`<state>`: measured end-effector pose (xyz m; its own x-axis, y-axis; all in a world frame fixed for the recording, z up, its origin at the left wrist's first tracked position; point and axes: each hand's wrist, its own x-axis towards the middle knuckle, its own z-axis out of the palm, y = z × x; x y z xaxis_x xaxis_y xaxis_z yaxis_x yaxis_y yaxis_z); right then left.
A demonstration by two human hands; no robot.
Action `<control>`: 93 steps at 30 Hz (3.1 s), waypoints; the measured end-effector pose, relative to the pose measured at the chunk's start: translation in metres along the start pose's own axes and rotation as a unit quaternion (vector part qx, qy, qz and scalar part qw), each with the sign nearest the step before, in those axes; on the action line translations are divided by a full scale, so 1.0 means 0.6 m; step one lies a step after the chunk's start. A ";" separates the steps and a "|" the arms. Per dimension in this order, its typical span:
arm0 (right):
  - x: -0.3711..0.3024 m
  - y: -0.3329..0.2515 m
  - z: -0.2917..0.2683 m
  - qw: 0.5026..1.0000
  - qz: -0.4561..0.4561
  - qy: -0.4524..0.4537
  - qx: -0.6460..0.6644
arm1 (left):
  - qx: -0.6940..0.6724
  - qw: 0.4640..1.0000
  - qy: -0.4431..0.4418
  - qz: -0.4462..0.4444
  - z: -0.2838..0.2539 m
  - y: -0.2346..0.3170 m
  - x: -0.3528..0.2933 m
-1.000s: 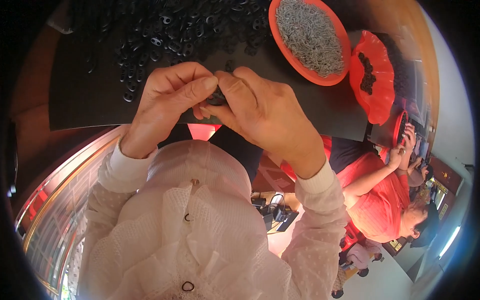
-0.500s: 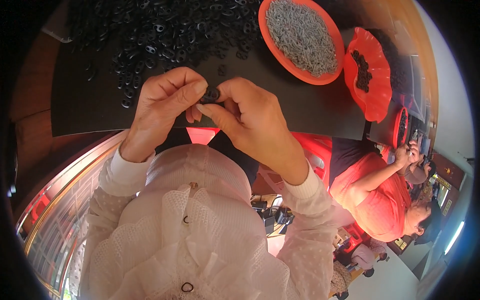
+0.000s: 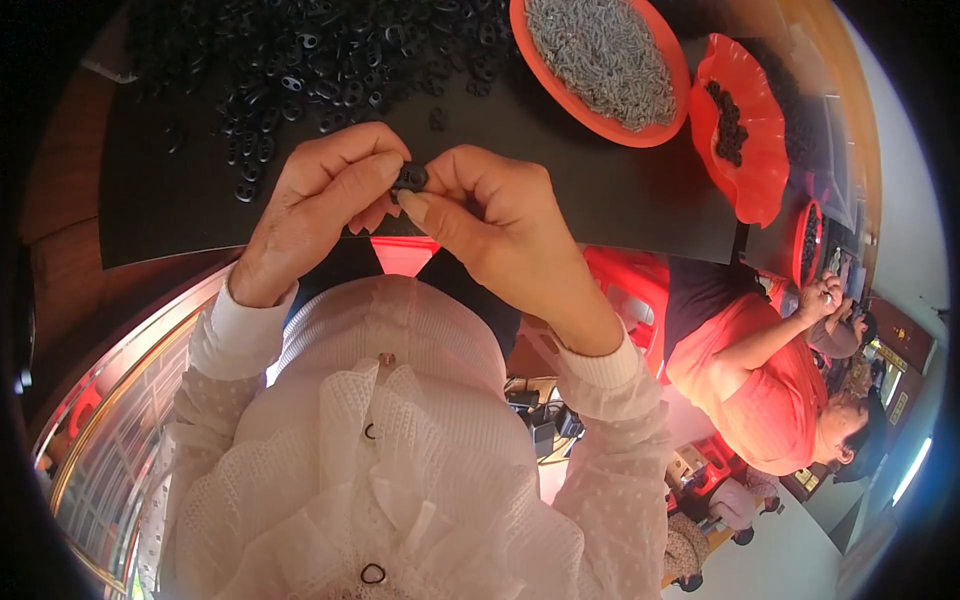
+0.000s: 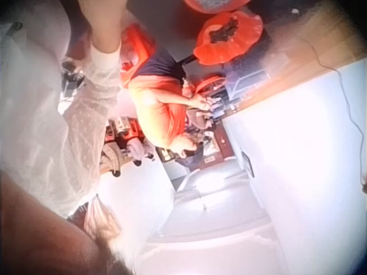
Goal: The person assembles plastic cord locks by taking plastic components and springs from the table and trays and fitting them together by hand.
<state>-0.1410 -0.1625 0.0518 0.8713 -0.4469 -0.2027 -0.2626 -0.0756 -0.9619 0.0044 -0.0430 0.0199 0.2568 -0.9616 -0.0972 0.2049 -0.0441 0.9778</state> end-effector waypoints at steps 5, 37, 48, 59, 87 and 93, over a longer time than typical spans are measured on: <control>-0.005 -0.002 0.010 0.998 -0.007 0.033 0.044 | -0.059 0.997 0.049 0.004 0.008 -0.002 -0.001; -0.009 0.003 -0.026 0.991 0.007 0.130 -0.001 | 0.071 0.991 0.096 0.063 0.010 0.018 0.029; -0.010 0.051 -0.064 0.951 -0.138 0.185 -0.206 | 0.607 0.749 0.137 0.225 0.005 0.009 0.090; 0.025 0.069 -0.071 0.850 -0.257 0.182 -0.423 | 0.643 0.716 0.078 0.260 -0.011 0.012 0.098; -0.021 0.040 -0.052 0.990 -0.014 0.081 0.113 | 0.373 0.896 0.105 0.218 0.052 0.020 0.018; -0.023 0.044 -0.020 0.990 -0.120 0.073 -0.024 | 0.300 0.916 0.123 0.237 0.061 -0.008 0.012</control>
<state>-0.1648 -0.1691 0.0316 0.8425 -0.5349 0.0631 -0.0777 -0.2367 -0.9685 -0.0291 -0.0596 0.0212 0.4030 -0.8241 0.3980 -0.5223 0.1500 0.8394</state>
